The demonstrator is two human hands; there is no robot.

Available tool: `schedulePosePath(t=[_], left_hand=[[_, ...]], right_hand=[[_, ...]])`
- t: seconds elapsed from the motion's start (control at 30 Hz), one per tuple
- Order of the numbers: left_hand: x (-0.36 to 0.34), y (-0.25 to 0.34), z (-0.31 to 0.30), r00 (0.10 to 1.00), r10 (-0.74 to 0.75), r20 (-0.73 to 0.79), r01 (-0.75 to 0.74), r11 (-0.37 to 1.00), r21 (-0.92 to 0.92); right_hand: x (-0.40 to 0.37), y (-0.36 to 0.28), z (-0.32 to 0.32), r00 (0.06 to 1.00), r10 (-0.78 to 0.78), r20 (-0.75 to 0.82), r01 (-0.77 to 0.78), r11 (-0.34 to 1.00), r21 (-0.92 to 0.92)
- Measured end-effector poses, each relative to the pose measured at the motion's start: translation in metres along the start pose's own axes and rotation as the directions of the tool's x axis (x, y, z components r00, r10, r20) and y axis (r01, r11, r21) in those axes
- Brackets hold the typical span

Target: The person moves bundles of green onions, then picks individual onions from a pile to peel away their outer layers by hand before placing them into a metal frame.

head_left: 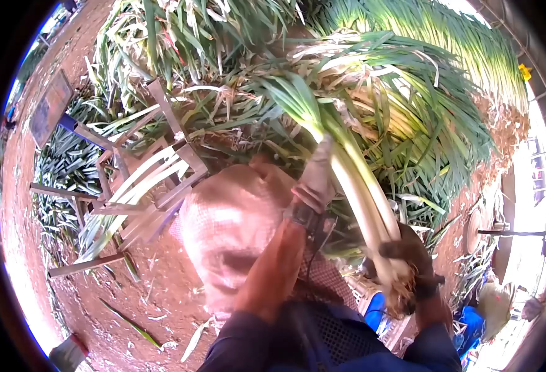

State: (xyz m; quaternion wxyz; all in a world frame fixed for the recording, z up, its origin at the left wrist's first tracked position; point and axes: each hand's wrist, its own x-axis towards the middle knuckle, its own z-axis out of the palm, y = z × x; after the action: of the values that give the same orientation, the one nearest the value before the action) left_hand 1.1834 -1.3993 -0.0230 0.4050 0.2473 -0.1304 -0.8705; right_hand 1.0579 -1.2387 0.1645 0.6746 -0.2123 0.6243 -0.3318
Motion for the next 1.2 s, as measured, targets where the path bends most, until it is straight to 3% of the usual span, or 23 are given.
schedulePosePath(t=[0.03, 0.13, 0.17, 0.23, 0.27, 0.3, 0.37, 0.4, 0.43, 0.5, 0.57, 0.6, 0.63, 0.67, 0.7, 0.77, 0.83, 0.93, 1.03, 1.07, 1.1, 1.13, 1.2], left_hand=[[0.001, 0.007, 0.0, 0.998, 0.05, 0.044, -0.047, 0.997, -0.063], [0.018, 0.012, -0.002, 0.963, 0.25, 0.104, -0.21, 0.933, -0.292], [0.024, 0.03, -0.013, 0.9, 0.214, 0.38, 0.029, 0.839, -0.543], [0.023, 0.043, 0.008, 0.956, 0.275, -0.098, -0.287, 0.948, -0.139], [0.043, 0.052, -0.006, 0.951, 0.227, -0.21, -0.277, 0.927, -0.252], [0.059, 0.055, -0.018, 0.888, 0.33, -0.319, -0.335, 0.941, 0.041], [0.081, 0.095, -0.055, 0.991, 0.063, -0.115, -0.063, 0.998, 0.011], [0.094, 0.12, -0.077, 0.992, 0.058, -0.11, -0.057, 0.998, 0.014], [0.109, 0.148, -0.1, 0.967, 0.244, -0.073, -0.223, 0.949, 0.223], [0.129, 0.196, -0.133, 0.828, 0.55, 0.108, -0.506, 0.65, 0.567], [0.103, 0.255, -0.104, 0.868, 0.49, 0.079, -0.405, 0.608, 0.683], [0.084, 0.273, -0.064, 0.866, 0.461, -0.194, -0.2, 0.675, 0.71], [0.076, 0.281, -0.041, 0.79, 0.411, -0.456, 0.007, 0.737, 0.676], [0.073, 0.278, -0.037, 0.701, 0.556, -0.446, -0.014, 0.637, 0.771], [0.073, 0.267, -0.044, 0.699, 0.558, -0.448, -0.011, 0.634, 0.773], [0.059, 0.224, -0.064, 0.725, 0.687, -0.05, -0.372, 0.451, 0.812], [-0.008, 0.154, -0.056, 0.783, 0.618, 0.076, -0.469, 0.504, 0.726], [-0.1, 0.037, -0.046, 0.912, 0.362, 0.192, -0.403, 0.709, 0.579], [-0.126, -0.079, -0.057, 0.853, 0.226, 0.47, -0.415, 0.84, 0.35], [-0.136, -0.065, -0.027, 0.854, 0.228, 0.468, -0.416, 0.84, 0.348], [-0.152, -0.028, 0.026, 0.975, -0.081, 0.208, 0.013, 0.95, 0.311], [-0.157, -0.007, 0.058, 0.907, -0.421, -0.028, 0.42, 0.895, 0.153], [-0.113, -0.042, 0.042, 0.909, -0.358, 0.214, 0.409, 0.865, -0.291]], right_hand=[[-0.007, 0.009, 0.0, 0.993, -0.092, -0.07, 0.091, 0.996, -0.022], [-0.042, 0.02, -0.022, 0.998, 0.061, 0.018, -0.059, 0.995, -0.075], [-0.053, 0.027, -0.026, 0.996, 0.085, 0.032, -0.082, 0.992, -0.096], [-0.073, 0.051, -0.048, 0.995, 0.097, 0.038, -0.091, 0.988, -0.126], [-0.085, 0.048, -0.043, 0.994, 0.109, 0.016, -0.107, 0.987, -0.117], [-0.096, 0.044, -0.038, 0.993, 0.122, -0.007, -0.122, 0.987, -0.108], [-0.111, 0.057, -0.053, 0.988, 0.154, 0.009, -0.152, 0.983, -0.1], [-0.118, 0.066, -0.061, 0.981, 0.192, 0.028, -0.188, 0.978, -0.095], [-0.122, 0.076, -0.065, 0.982, 0.188, 0.023, -0.186, 0.979, -0.089], [-0.126, 0.09, -0.07, 0.979, 0.196, 0.047, -0.197, 0.98, 0.022], [-0.122, 0.085, -0.058, 0.982, 0.182, 0.047, -0.186, 0.978, 0.097], [-0.115, 0.081, -0.055, 0.975, 0.217, 0.052, -0.222, 0.964, 0.148], [-0.113, 0.079, -0.053, 0.965, 0.255, 0.059, -0.261, 0.945, 0.197], [-0.102, 0.097, -0.067, 0.978, 0.189, 0.085, -0.196, 0.976, 0.091], [-0.092, 0.1, -0.067, 0.978, 0.19, 0.09, -0.199, 0.976, 0.092], [-0.075, 0.097, -0.06, 0.994, 0.111, -0.019, -0.108, 0.989, 0.098], [-0.064, 0.081, -0.054, 0.99, 0.139, -0.024, -0.138, 0.99, 0.037], [-0.065, 0.057, -0.029, 0.982, 0.17, -0.085, -0.156, 0.976, 0.154], [-0.071, 0.05, -0.027, 0.974, 0.178, -0.139, -0.151, 0.971, 0.185], [-0.072, 0.054, -0.037, 0.976, 0.184, -0.113, -0.172, 0.979, 0.107], [-0.073, 0.057, -0.041, 0.979, 0.187, -0.085, -0.185, 0.982, 0.025], [-0.078, 0.051, -0.037, 0.98, 0.181, -0.08, -0.183, 0.983, -0.016], [-0.084, 0.049, -0.035, 0.989, 0.126, -0.078, -0.133, 0.986, -0.097]])
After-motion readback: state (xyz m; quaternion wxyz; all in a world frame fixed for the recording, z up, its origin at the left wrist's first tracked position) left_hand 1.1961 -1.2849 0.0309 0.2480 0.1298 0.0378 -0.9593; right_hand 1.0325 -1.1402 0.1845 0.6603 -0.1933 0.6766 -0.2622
